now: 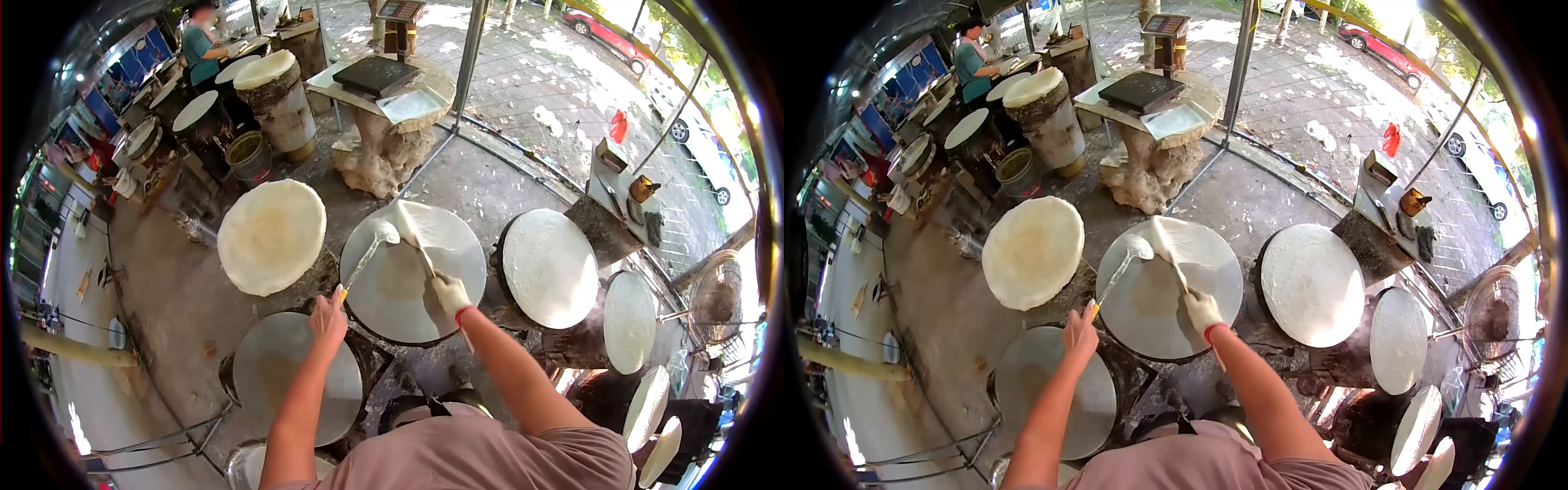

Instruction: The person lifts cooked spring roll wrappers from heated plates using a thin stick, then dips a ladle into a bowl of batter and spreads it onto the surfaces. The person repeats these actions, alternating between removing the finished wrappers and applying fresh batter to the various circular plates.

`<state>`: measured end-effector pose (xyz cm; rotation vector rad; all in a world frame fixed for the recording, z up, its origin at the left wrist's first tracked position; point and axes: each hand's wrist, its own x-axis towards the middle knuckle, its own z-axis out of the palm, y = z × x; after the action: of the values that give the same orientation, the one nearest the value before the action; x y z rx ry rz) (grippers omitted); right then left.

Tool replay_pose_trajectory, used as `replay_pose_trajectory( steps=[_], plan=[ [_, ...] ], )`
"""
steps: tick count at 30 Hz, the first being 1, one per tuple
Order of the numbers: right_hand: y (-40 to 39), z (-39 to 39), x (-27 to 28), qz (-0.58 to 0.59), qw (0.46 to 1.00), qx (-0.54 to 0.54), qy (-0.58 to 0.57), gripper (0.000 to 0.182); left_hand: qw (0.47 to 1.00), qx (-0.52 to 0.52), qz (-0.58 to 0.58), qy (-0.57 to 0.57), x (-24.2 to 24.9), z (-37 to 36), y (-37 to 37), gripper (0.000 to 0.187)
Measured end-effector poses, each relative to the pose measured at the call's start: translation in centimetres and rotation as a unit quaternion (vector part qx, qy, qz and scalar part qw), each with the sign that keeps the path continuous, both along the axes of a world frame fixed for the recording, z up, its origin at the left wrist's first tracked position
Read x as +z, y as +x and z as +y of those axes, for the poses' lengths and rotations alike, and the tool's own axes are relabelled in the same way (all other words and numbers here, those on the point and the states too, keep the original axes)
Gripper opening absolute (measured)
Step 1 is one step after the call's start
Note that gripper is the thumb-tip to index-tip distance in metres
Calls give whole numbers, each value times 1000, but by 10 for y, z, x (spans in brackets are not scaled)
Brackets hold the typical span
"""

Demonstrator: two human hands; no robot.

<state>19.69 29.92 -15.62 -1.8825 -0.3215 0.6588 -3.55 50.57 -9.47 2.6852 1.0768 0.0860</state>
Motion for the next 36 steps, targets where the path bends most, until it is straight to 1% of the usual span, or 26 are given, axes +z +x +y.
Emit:
replay_pose_trajectory(
  steps=[1, 2, 3, 5, 7, 8, 9, 11, 12, 13, 15, 16, 17, 19, 20, 21, 23, 24, 25, 27, 28, 29, 31, 34, 35, 36],
  plan=[
    [0, 2, 52, 141, 990, 21, -22, 36, 1000, -7, -15, 5, 1, -3, -7, 58],
    [3, -4, 79, 191, 981, 33, -23, 37, 999, 12, -33, 4, -6, -2, -17, 56],
    [9, -13, 91, 240, 969, 47, -26, 37, 999, 29, -35, 3, -14, 0, -31, 56],
    [18, -38, 90, 167, 985, 11, -38, 37, 997, 67, -42, 4, -27, 2, -53, 55],
    [11, -30, 54, 146, 979, -133, 44, 36, 997, 68, -34, 24, -22, -7, -65, 57],
    [19, -23, -1, 21, 999, -35, 17, 36, 997, 63, -35, 28, -22, -11, -70, 57],
    [5, -4, 39, 30, 999, 15, -23, 36, 997, 59, -37, 32, -23, -16, -72, 58],
    [8, 12, 79, 124, 984, 122, -44, 34, 996, 65, -47, 30, -9, -34, -76, 55],
    [13, 9, 104, 182, 970, 150, -50, 32, 996, 72, -46, 23, 0, -41, -76, 53],
    [24, 0, 97, 190, 966, 159, -74, 33, 996, 80, -44, 15, 6, -48, -79, 51],
    [40, -26, 91, 135, 982, 122, -55, 35, 993, 67, -97, -1, 6, -55, -101, 45],
    [49, -33, 79, 134, 988, 55, -45, 37, 990, 63, -128, -6, 4, -57, -105, 43],
    [53, -28, 50, 95, 995, -33, -19, 38, 985, 66, -161, 13, 1, -63, -104, 42],
    [42, -9, 37, -18, 992, 122, -40, 36, 972, 68, -218, 52, -6, -77, -103, 41],
    [40, 6, 38, 50, 981, 189, -23, 35, 966, 98, -241, -1, -6, -86, -98, 37],
    [44, 4, 52, 105, 969, 217, -44, 35, 955, 129, -261, -55, -2, -95, -92, 33],
    [54, -6, 101, 205, 936, 273, -83, 35, 923, 179, -304, -154, 1, -104, -88, 25],
    [62, -18, 109, 170, 950, 248, -89, 35, 903, 200, -325, -200, 0, -107, -89, 22],
    [79, -26, 101, 154, 962, 215, -65, 33, 878, 221, -349, -242, 1, -109, -85, 19],
    [98, -16, 68, 145, 989, 17, -24, 32, 840, 264, -369, -299, 11, -120, -74, 15],
    [93, 1, 63, 146, 985, 84, 34, 32, 819, 285, -375, -327, 19, -126, -67, 16],
    [96, 6, 63, 147, 959, 232, -63, 31, 797, 303, -388, -349, 26, -130, -58, 16],
    [86, 19, 80, 219, 905, 345, -117, 29, 749, 339, -413, -392, 35, -143, -42, 19],
    [98, -4, 93, 224, 900, 349, -135, 28, 739, 365, -416, -383, 31, -163, -47, 19],
    [109, -8, 89, 177, 922, 335, -78, 30, 733, 376, -417, -384, 29, -167, -50, 19],
    [113, -2, 92, 192, 939, 280, -58, 29, 743, 379, -405, -374, 26, -171, -55, 20]
  ],
)
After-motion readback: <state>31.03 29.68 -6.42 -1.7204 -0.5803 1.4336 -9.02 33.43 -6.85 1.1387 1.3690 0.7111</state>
